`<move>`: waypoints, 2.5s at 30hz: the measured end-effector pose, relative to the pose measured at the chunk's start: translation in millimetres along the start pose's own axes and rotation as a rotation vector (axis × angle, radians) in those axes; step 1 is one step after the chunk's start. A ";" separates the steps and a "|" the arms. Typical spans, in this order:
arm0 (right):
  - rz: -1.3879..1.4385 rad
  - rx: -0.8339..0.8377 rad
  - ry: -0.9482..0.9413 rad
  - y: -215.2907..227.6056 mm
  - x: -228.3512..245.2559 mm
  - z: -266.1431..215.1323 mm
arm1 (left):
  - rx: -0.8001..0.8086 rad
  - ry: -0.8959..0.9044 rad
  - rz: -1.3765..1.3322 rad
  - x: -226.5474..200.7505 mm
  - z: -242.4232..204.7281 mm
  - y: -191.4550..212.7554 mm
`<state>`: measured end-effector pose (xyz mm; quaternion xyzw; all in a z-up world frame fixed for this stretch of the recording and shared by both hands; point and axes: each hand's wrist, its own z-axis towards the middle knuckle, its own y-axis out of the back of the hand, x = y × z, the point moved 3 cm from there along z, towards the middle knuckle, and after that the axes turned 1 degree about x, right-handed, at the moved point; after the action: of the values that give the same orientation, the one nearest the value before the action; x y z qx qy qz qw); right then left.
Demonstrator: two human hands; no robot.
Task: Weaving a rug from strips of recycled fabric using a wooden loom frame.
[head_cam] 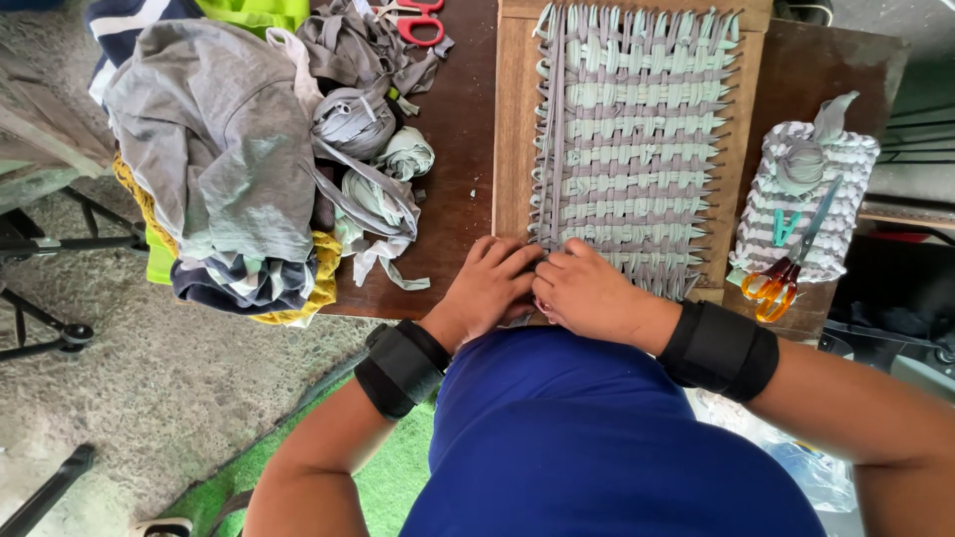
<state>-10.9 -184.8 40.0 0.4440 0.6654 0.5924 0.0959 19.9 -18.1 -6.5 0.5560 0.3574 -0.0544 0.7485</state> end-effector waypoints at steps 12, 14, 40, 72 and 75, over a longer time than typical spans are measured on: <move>-0.482 -0.155 -0.272 121.6 -163.3 44.6 | -0.053 0.002 0.086 -6.2 15.6 14.4; -0.534 -0.245 -0.252 112.8 -194.9 65.9 | -0.013 0.006 0.126 -7.1 20.4 15.4; -0.066 -0.466 -0.032 149.1 -259.3 113.2 | -0.200 0.142 -0.088 2.3 16.8 35.0; 0.300 -0.035 -0.042 90.1 -41.8 -0.3 | 0.062 0.164 0.054 -8.2 45.8 -17.2; 0.248 0.100 -0.242 54.3 -49.8 4.6 | 0.227 0.158 0.181 -10.0 40.2 -16.6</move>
<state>47.3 -221.8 66.3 0.5949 0.6176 0.5083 0.0792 23.6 -62.5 -8.6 0.6693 0.3553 0.0174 0.6523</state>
